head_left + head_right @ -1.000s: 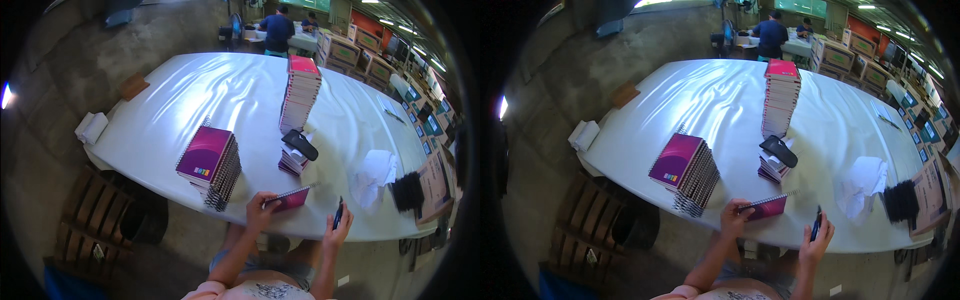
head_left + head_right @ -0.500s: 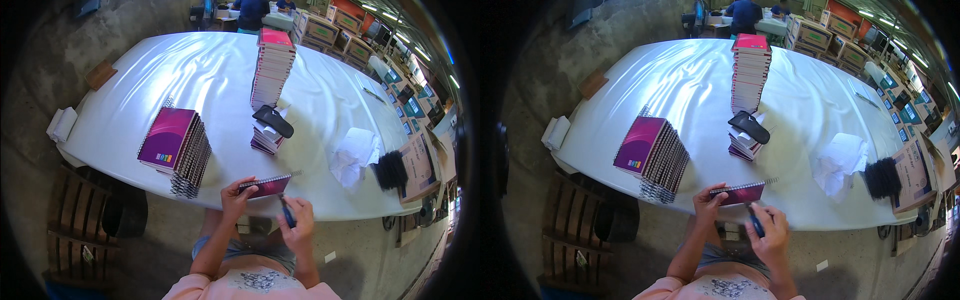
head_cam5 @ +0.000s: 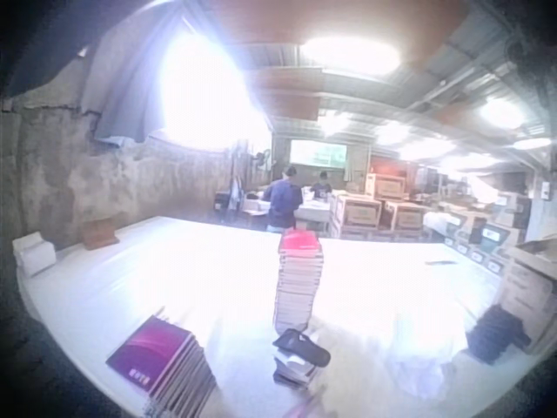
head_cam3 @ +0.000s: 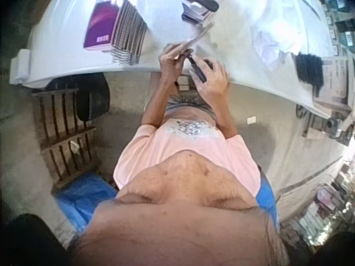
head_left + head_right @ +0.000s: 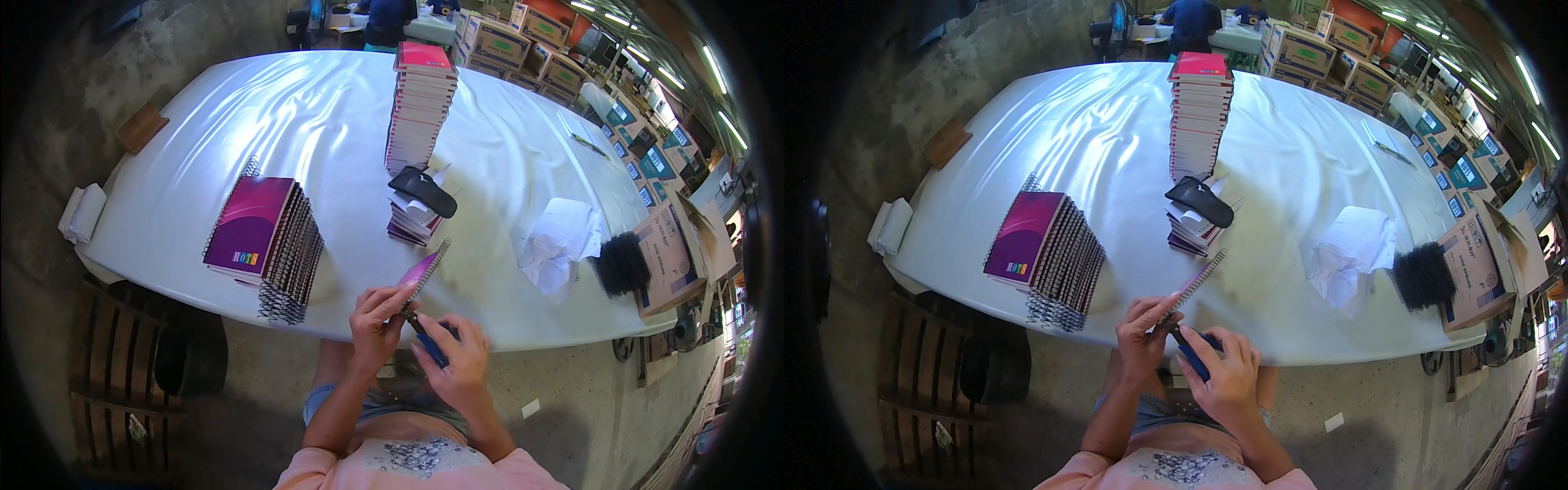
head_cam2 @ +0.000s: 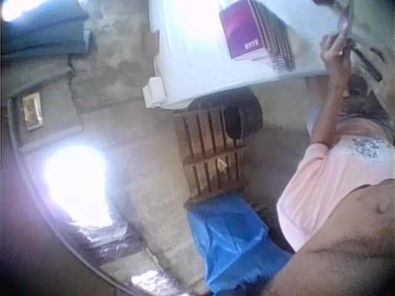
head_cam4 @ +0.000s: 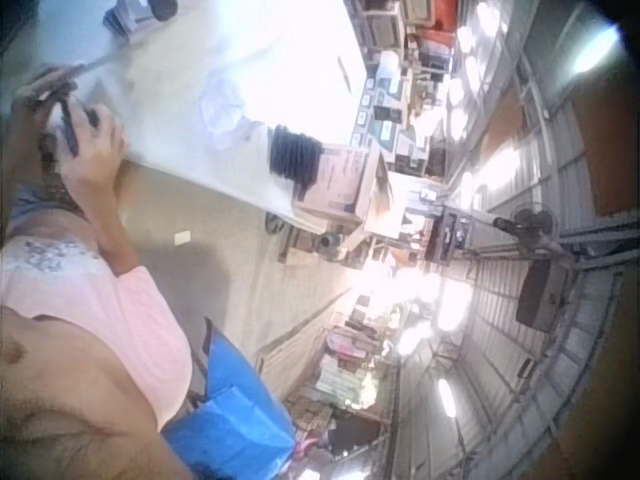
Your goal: The person binds notebooks by inserting plastic coils into the pre-punched holes of notebook stacks and then using pliers to trim and crimp the ends of the coils.
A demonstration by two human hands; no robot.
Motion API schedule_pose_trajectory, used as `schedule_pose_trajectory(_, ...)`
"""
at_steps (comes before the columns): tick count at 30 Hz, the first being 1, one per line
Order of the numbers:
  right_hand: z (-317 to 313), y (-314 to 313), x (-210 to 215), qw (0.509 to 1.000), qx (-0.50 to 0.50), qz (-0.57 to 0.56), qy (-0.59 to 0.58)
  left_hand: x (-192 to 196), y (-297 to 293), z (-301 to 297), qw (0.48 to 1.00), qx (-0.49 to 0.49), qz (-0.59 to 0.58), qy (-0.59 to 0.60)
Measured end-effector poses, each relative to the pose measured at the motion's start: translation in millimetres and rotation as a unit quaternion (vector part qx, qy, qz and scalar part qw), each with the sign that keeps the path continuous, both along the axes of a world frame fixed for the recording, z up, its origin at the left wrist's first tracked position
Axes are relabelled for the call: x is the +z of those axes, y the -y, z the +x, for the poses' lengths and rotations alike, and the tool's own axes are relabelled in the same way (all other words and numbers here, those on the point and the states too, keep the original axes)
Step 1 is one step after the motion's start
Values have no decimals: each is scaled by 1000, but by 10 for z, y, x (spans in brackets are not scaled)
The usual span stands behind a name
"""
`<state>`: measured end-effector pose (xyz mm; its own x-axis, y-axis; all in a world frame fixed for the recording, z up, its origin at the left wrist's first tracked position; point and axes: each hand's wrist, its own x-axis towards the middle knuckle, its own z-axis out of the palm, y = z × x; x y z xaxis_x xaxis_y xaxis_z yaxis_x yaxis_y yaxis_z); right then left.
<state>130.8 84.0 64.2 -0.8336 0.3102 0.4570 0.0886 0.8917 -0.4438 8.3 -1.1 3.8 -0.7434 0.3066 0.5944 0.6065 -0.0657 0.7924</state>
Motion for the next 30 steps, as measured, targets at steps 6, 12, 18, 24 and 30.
schedule_pose_trajectory(6, 51, -113, -142, 718, 148, -674, 88, 69, -20, 12, 996, 33, 21, -75)
schedule_pose_trajectory(12, 100, -179, -271, 873, 150, -464, 28, -8, -84, 137, 993, -26, 78, 81)
schedule_pose_trajectory(18, 470, -662, -250, 974, 35, -223, -25, 78, -1, 43, 938, -24, 205, 278)
schedule_pose_trajectory(24, 349, -1152, -763, 967, -181, 98, 150, 396, 169, 187, 887, -109, 268, 360)
schedule_pose_trajectory(30, -209, -669, -238, 886, 169, -376, -212, 904, 427, 336, 943, -95, 291, 130)
